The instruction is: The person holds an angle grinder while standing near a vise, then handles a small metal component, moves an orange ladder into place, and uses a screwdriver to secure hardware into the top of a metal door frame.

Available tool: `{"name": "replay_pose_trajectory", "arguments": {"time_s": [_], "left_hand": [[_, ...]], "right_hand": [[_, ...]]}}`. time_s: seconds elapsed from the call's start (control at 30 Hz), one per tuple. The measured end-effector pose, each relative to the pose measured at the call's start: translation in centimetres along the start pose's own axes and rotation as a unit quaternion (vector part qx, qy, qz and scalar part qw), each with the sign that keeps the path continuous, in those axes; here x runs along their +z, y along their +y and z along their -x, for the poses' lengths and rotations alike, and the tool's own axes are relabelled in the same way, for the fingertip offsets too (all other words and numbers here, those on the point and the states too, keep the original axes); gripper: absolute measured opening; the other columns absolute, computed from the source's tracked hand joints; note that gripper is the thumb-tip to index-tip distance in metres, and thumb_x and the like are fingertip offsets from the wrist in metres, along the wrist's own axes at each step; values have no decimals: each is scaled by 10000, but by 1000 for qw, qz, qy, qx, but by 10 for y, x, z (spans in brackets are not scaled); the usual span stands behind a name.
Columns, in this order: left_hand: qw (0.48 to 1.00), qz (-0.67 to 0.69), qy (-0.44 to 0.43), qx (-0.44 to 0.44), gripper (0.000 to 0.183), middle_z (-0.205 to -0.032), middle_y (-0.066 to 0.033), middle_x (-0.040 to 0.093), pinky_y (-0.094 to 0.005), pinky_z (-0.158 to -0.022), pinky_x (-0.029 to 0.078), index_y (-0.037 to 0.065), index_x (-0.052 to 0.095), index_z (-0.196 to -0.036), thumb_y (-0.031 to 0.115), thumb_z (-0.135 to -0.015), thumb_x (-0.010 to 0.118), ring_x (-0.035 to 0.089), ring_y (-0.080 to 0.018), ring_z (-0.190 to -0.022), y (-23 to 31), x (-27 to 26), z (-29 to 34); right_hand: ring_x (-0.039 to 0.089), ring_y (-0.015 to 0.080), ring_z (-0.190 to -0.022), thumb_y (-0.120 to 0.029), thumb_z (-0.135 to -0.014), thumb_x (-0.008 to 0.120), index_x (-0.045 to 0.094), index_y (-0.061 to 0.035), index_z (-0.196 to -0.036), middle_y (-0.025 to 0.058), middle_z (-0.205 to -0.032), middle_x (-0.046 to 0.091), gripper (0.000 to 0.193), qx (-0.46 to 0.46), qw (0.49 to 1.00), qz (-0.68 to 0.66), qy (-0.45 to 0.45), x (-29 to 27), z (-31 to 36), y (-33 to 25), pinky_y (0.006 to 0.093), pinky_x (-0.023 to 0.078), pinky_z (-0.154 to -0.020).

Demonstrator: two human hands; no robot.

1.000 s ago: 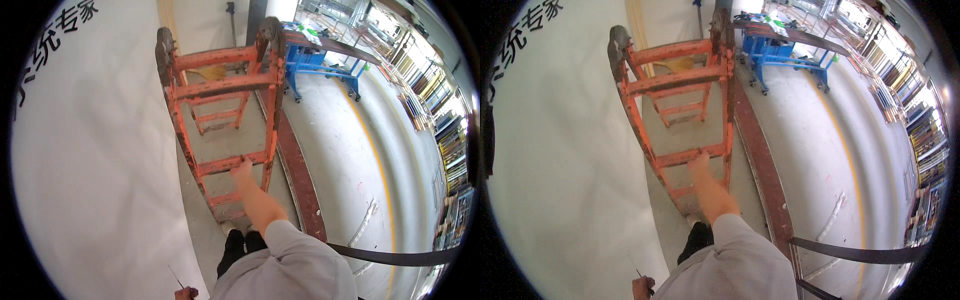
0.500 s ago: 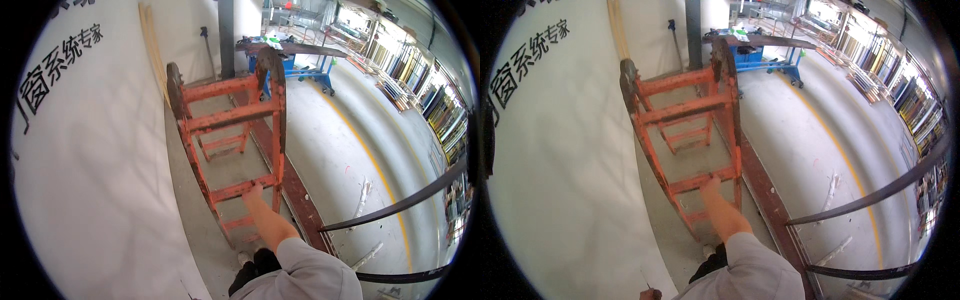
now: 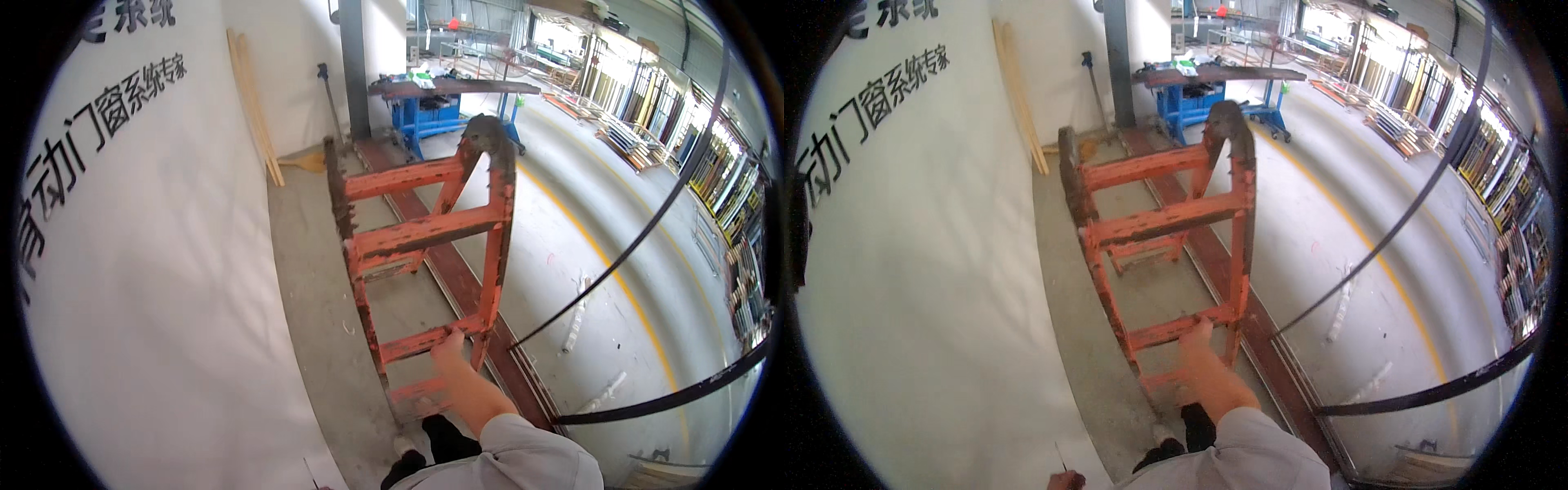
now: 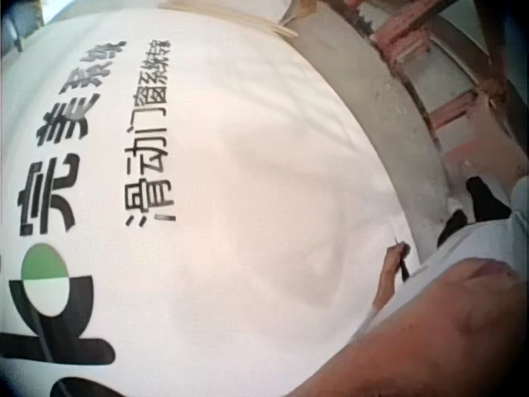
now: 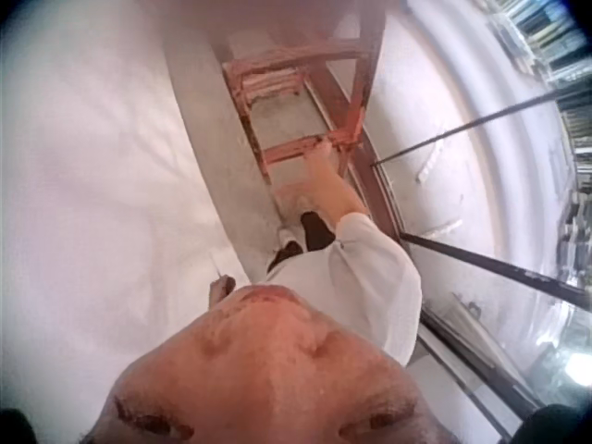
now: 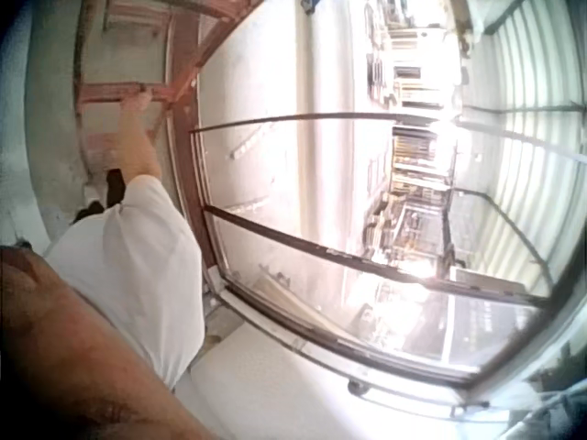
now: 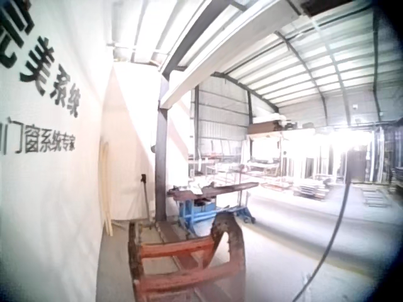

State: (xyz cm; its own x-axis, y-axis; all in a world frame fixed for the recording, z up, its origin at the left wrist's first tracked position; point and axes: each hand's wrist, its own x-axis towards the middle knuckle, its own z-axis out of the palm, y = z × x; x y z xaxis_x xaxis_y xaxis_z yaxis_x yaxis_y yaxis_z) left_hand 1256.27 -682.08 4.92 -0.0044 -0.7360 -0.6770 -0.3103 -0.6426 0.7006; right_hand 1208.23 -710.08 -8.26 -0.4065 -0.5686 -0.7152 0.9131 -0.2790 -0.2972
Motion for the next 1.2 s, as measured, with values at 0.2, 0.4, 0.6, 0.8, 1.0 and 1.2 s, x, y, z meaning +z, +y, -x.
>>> {"name": "replay_pose_trajectory", "arguments": {"time_s": [0.2,0.4,0.6,0.8,1.0,1.2], "left_hand": [[999,17,-18,22,526,-559,30,409,-295,-400,297,86,505,-625,486,-965,484,356,-121,-429,-53,-2,59],[1000,13,-2,20,512,-573,10,475,-299,-425,341,62,568,-654,473,-954,510,430,-127,-468,-44,39,98],[997,48,-21,53,455,-625,-16,553,-311,-479,359,36,620,-687,395,-955,540,474,-124,-551,-61,88,104],[995,96,11,24,329,-721,-142,686,-299,-607,482,-83,666,-736,192,-885,563,645,-199,-663,-41,111,114],[998,50,-46,-3,348,-794,-173,697,-327,-668,523,-131,676,-861,203,-908,591,670,-240,-705,-42,82,84],[997,24,-61,29,317,-812,-178,709,-358,-742,554,-129,689,-874,175,-891,599,693,-266,-757,-25,41,67]], "right_hand": [[543,273,-804,-187,-977,410,443,-44,-823,107,-874,555,213,-24,996,-71,42,-85,42,-44,449,489,-811],[533,240,-788,-184,-961,439,405,-68,-800,74,-850,528,202,-26,994,-101,33,-102,72,-93,431,484,-824],[503,180,-756,-178,-954,448,402,-93,-787,22,-851,505,192,16,994,-68,83,-116,102,-119,349,456,-769],[482,151,-738,-172,-958,460,430,-96,-811,10,-883,496,168,-5,988,-133,77,-159,100,-136,348,442,-750],[475,150,-735,-144,-990,426,433,-79,-805,38,-890,504,197,-35,986,-104,124,-166,135,-144,355,435,-768],[445,161,-721,-145,-963,464,370,-85,-754,31,-865,463,237,-63,988,-97,102,-174,126,-136,378,431,-768]]}}
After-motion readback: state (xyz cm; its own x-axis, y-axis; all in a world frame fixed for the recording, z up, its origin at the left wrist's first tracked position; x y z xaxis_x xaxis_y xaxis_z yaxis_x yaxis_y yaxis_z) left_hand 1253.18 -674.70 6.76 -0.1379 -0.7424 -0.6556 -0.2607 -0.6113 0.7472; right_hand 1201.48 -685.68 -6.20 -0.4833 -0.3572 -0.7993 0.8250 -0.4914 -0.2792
